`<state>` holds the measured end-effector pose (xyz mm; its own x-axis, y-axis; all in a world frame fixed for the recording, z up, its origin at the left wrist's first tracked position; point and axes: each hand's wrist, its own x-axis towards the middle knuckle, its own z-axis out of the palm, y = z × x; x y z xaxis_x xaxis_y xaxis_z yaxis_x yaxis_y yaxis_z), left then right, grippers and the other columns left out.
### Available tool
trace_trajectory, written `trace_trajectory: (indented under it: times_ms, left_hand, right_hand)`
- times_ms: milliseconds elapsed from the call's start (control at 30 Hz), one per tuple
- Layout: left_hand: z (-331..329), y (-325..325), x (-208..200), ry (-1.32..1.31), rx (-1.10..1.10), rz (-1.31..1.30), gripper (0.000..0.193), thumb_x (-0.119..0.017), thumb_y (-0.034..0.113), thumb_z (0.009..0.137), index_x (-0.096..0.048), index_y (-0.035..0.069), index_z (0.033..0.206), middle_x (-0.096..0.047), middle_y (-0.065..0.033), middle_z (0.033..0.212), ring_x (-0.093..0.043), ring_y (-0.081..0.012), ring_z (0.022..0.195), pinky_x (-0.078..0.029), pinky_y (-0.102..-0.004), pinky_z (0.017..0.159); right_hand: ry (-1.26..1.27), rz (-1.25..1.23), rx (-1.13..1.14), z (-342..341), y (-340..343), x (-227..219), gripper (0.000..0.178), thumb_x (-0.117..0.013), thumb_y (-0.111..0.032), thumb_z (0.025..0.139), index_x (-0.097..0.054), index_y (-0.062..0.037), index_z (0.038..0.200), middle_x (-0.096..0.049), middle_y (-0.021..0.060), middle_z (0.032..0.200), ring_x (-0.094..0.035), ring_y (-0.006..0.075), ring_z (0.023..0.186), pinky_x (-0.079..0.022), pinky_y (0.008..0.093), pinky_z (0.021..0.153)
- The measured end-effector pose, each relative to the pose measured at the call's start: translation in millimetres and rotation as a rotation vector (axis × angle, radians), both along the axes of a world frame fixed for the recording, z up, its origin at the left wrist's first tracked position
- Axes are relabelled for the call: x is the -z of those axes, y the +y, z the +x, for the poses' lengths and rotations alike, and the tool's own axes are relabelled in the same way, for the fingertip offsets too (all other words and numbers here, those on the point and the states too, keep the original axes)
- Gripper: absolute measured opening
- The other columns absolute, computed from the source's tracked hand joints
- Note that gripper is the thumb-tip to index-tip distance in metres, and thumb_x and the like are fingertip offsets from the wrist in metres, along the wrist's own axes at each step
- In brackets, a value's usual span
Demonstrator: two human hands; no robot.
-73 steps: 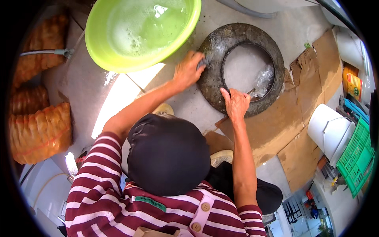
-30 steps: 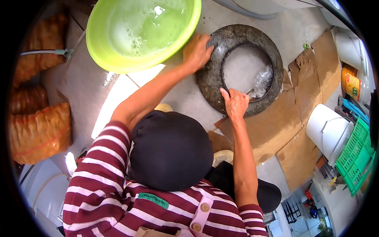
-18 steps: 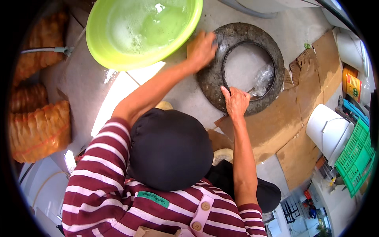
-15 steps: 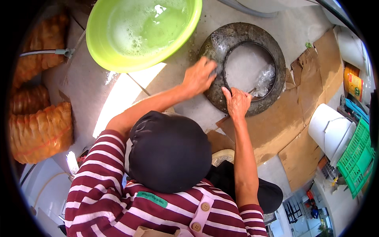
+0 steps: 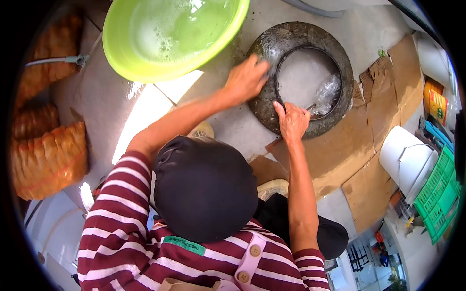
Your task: The person scrubs the outer and inner surfaces of a large circular stone object with a metal scouring pad and soapy water from a basin.
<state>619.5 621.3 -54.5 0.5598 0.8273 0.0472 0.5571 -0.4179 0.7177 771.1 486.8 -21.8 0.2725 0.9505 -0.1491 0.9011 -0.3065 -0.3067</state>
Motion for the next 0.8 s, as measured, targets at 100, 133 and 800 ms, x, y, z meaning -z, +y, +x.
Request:
trace_trajectory:
  times_ms: [100, 133, 800]
  left_hand:
    - [24.5, 44.8, -4.6, 0.103, -0.138, -0.027, 0.024, -0.067, 0.018, 0.085, -0.054, 0.011, 0.104, -0.052, -0.0159, 0.104, -0.060, -0.0375, 0.091, -0.052, -0.0464, 0.074]
    - [26.4, 46.6, -8.0, 0.117, -0.141, -0.013, 0.024, -0.067, 0.019, 0.085, -0.054, 0.011, 0.104, -0.052, -0.0158, 0.104, -0.060, -0.0376, 0.091, -0.052, -0.0466, 0.074]
    - [14.4, -22.3, -16.0, -0.008, -0.051, -0.134, 0.025, -0.067, 0.020, 0.085, -0.056, 0.011, 0.106, -0.053, -0.0147, 0.103, -0.061, -0.0370, 0.089, -0.052, -0.0461, 0.073]
  right_hand:
    - [0.033, -0.008, 0.011, -0.8, 1.7, -3.2, 0.046, -0.062, -0.044, 0.089, -0.054, -0.0056, 0.064, -0.061, 0.0095, 0.067, -0.056, 0.0277, 0.068, -0.037, 0.0381, 0.081]
    - [0.040, 0.000, 0.006, -0.4, 2.0, 0.0, 0.047, -0.062, -0.044, 0.089, -0.054, -0.0057, 0.064, -0.061, 0.0095, 0.067, -0.057, 0.0278, 0.069, -0.037, 0.0385, 0.082]
    - [0.004, -0.011, 0.018, 1.7, -1.5, 4.4, 0.046, -0.062, -0.043, 0.089, -0.053, -0.0050, 0.064, -0.062, 0.0103, 0.069, -0.057, 0.0284, 0.069, -0.037, 0.0384, 0.083]
